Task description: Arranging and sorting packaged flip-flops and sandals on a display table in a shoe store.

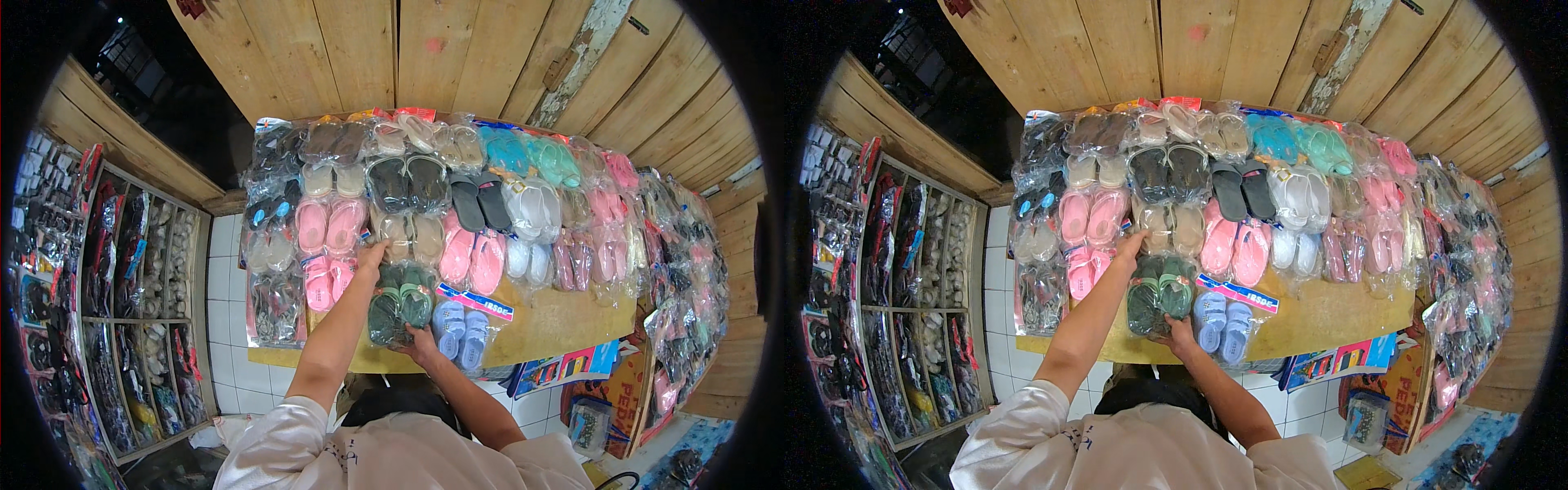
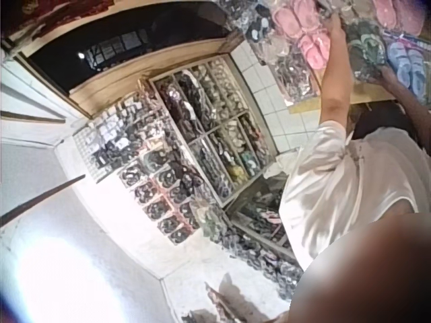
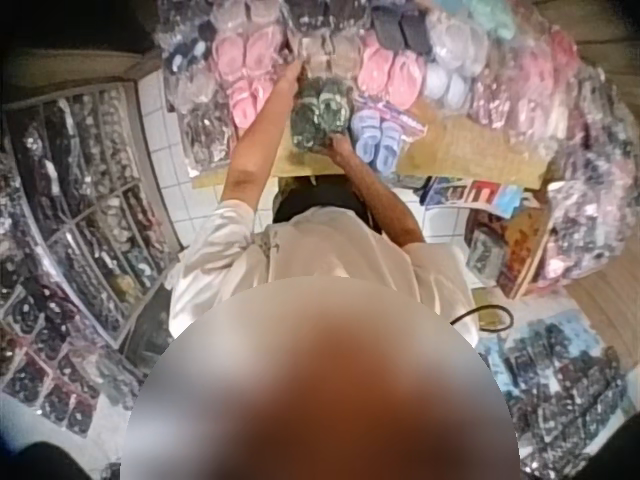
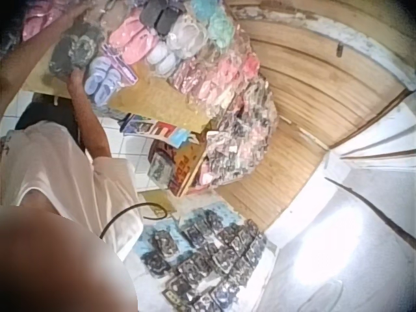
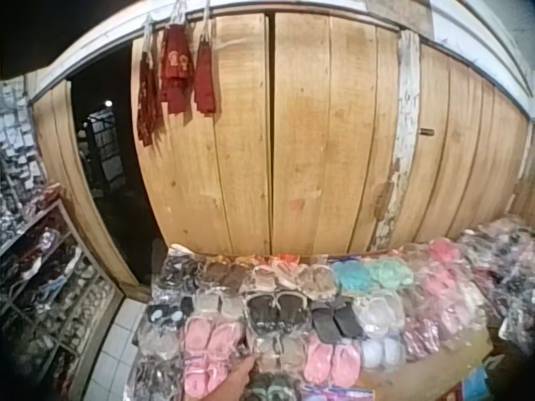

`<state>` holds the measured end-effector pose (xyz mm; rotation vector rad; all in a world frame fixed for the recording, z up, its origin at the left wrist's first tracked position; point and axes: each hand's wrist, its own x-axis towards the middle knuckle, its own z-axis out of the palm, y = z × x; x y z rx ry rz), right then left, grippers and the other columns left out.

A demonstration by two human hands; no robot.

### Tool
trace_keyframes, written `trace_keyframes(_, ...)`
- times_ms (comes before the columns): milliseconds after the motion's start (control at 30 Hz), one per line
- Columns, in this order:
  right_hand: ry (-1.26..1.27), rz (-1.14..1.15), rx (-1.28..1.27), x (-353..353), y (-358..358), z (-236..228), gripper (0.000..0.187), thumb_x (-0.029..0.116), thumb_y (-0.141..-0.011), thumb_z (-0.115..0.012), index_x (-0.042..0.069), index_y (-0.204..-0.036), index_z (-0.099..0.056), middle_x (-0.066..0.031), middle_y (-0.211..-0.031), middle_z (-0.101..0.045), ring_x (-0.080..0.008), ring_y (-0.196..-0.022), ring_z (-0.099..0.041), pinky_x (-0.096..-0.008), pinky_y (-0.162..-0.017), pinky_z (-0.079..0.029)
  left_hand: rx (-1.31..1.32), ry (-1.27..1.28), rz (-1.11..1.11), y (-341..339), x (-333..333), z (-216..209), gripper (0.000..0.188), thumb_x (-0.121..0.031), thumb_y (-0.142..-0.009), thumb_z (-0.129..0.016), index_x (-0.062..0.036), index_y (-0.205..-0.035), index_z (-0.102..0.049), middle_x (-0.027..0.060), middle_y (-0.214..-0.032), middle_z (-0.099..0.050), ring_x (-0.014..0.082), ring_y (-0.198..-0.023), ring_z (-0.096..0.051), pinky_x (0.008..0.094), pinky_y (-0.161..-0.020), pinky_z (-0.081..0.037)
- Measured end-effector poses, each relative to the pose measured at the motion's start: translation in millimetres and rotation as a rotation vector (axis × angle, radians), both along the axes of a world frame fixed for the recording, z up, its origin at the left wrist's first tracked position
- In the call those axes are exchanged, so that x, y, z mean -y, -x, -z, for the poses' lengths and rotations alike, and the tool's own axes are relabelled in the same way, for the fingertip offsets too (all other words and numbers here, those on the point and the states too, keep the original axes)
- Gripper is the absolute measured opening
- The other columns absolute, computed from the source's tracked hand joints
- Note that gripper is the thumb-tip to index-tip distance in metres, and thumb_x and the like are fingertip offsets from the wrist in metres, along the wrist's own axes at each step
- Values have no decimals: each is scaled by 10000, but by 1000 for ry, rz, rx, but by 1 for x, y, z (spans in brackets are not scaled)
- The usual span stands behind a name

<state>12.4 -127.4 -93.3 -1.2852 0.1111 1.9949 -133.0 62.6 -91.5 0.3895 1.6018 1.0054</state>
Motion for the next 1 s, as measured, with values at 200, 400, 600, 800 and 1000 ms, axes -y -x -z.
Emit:
trace_keyframes(200, -60, -92, 226, -14, 0, 17, 445, 82, -885, -531, 150, -1269, -318, -113, -1261, -423, -371, -1117, -487, -626, -772, -494, -481, 12, 186, 11, 7, -56, 339, -308, -716, -684, 10, -831, -660, 98, -762, -655, 206, -727, -623, 330, -670, -475)
trace_keyframes(400, -45, -60, 359, -69, 21, 33, 470, 135, -875, -576, 125, -1275, -328, -115, -1203, -489, -339, -984, -578, -559, -716, -535, -858, -255, 365, 20, 35, -74, 397, -305, -746, -638, 50, -912, -574, 223, -845, -639, 389, -811, -623, 450, -752, -493)
trace_keyframes(600, -201, -572, 1015, -74, -8, 35, 628, 181, -786, -671, -32, -1237, -291, -260, -1260, -410, -464, -1058, -503, -453, -885, -468, -866, 19, 844, -1, 151, -72, 468, -240, -746, -660, 40, -1083, -496, 268, -958, -609, 423, -901, -596, 458, -780, -492)
trace_keyframes(800, -687, -543, 1368, -59, 7, -9, 631, 121, -741, -673, -31, -1268, -360, -323, -1260, -386, -462, -1153, -412, -442, -995, -358, -401, -66, 569, -7, 180, -12, 585, -166, -750, -651, 43, -1244, -417, 229, -1020, -620, 335, -943, -621, 375, -818, -496)
trace_keyframes(1000, -575, -856, 1039, -63, -39, -73, 510, 80, -745, -644, -30, -1203, -449, -264, -1181, -504, -405, -1120, -466, -436, -946, -375, -238, -96, 498, -4, 187, -2, 622, -194, -774, -638, 44, -1281, -370, 206, -1033, -620, 289, -949, -622, 352, -831, -479)
